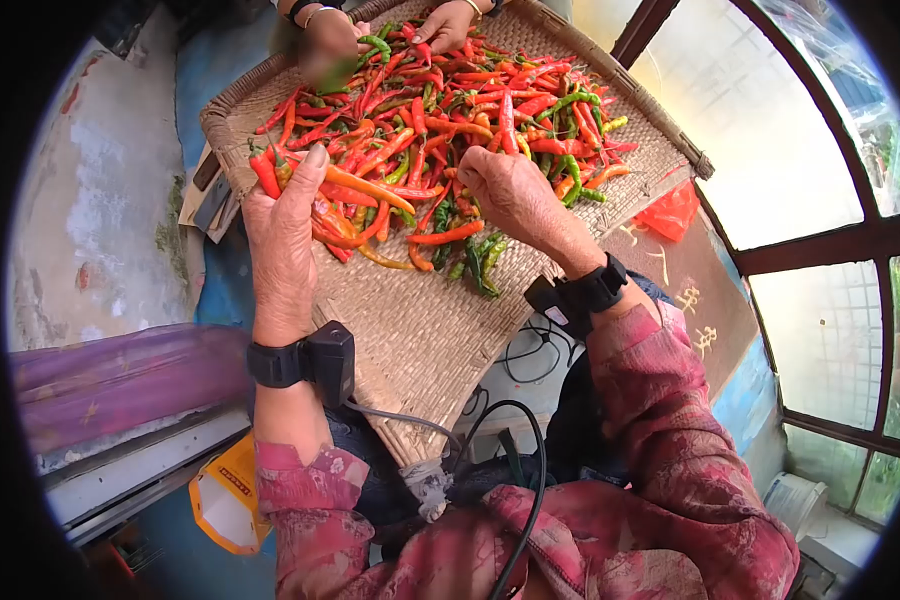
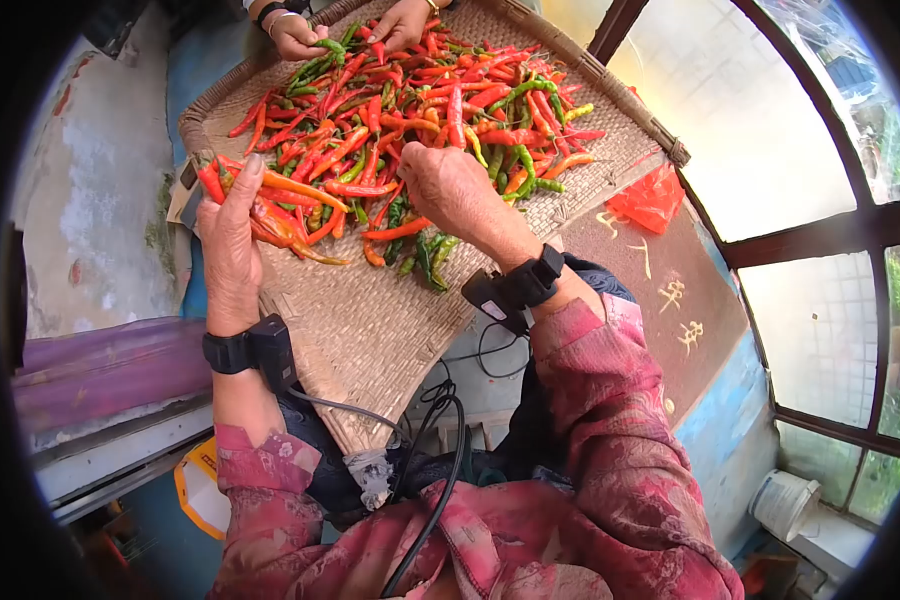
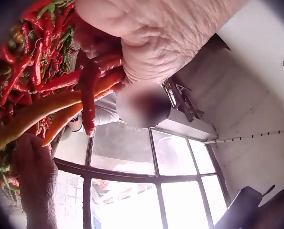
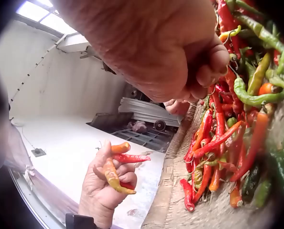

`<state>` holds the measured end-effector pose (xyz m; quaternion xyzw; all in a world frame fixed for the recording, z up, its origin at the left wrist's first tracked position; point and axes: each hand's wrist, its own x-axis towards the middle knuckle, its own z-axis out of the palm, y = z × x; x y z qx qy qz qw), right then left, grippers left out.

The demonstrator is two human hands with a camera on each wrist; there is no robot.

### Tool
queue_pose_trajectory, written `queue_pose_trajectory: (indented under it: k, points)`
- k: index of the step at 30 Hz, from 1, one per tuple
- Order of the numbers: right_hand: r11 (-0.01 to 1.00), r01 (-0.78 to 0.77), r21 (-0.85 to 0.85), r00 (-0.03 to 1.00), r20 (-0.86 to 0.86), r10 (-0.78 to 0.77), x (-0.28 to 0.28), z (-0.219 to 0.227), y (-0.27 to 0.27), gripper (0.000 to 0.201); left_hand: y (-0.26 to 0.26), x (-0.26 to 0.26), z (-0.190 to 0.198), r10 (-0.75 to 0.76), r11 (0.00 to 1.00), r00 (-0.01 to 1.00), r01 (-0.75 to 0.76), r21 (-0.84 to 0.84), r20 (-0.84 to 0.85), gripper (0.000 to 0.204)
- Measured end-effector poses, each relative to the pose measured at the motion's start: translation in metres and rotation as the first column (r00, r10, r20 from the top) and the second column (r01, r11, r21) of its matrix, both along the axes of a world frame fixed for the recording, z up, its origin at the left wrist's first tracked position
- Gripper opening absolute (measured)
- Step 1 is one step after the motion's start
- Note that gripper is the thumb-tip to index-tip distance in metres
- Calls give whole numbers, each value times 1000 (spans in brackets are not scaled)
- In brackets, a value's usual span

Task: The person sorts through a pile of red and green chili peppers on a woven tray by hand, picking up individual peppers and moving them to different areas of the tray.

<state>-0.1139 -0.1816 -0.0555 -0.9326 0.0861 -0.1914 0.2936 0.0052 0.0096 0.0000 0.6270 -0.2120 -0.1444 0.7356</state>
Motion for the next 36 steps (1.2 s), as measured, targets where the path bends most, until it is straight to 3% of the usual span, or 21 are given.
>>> queue_pose_trajectory:
  k: [1,4,7,13,14,15,17,18,21,22,23,25,26,28,29,31,32,33,34,35,36]
  points:
    - [998,-58,33,997,-48,60,0,-1,-1,13,3,0,0,-48,998,998,49,43,-28,19]
    - [953,-286,-99,904,-358,234,-2,-11,13,21,0,-13,2,-113,978,992,122,167,-63,22]
    - [934,-229,-275,937,-322,135,0,-30,29,12,-3,-19,1,-189,948,976,209,239,-104,24]
    - [973,-195,-127,875,-471,114,9,-7,14,13,-3,-25,2,-331,903,933,356,240,-138,22]
    - [969,-247,27,951,-183,247,8,-16,1,16,-3,-25,2,-338,873,930,367,321,-143,20]
    - [939,-196,284,944,-203,258,8,-8,-4,20,-3,-27,-1,-339,871,929,371,322,-150,20]
    - [857,-126,499,919,-266,290,3,15,-11,22,-3,-29,-7,-379,835,906,423,351,-189,21]
    - [816,-173,551,932,-178,317,3,16,-16,23,-4,-30,-10,-409,818,895,447,361,-181,20]
    - [747,-113,655,981,-43,187,0,21,-21,23,-7,-32,-21,-449,774,866,500,389,-221,19]
    - [776,-77,626,994,-15,111,-1,26,-22,23,-8,-34,-18,-436,746,855,517,420,-279,19]
    - [740,-15,673,1000,-3,23,2,22,-27,29,-9,-34,-21,-438,741,855,518,427,-277,19]
    - [684,-57,727,963,221,-155,13,12,-32,42,-11,-34,-34,-438,739,841,538,405,-318,22]
    - [681,-64,730,961,228,-154,16,8,-34,42,-13,-34,-37,-450,731,823,562,387,-346,23]
    - [900,177,399,865,373,-335,24,4,-35,51,-15,-32,-49,-458,725,839,544,423,-295,23]
    - [912,206,355,801,474,-366,30,2,-29,43,-17,-31,-54,-470,718,846,532,448,-251,22]
    - [938,112,329,922,318,-221,28,7,-14,35,-19,-32,-61,-463,714,868,485,505,-179,25]
    - [927,37,373,980,170,-108,27,10,-3,31,-20,-31,-68,-466,748,884,414,519,-35,28]
    - [936,-34,352,985,169,-27,33,-3,4,25,-21,-31,-71,-459,782,881,343,521,109,30]
    - [976,-32,217,987,159,-3,36,-8,11,24,-20,-32,-60,-478,722,877,356,594,54,30]
    - [997,-34,76,989,147,22,39,-12,17,25,-18,-31,-55,-471,727,880,349,592,59,30]
    - [997,-43,72,988,150,32,43,-17,19,25,-15,-30,-52,-513,675,855,346,652,77,27]
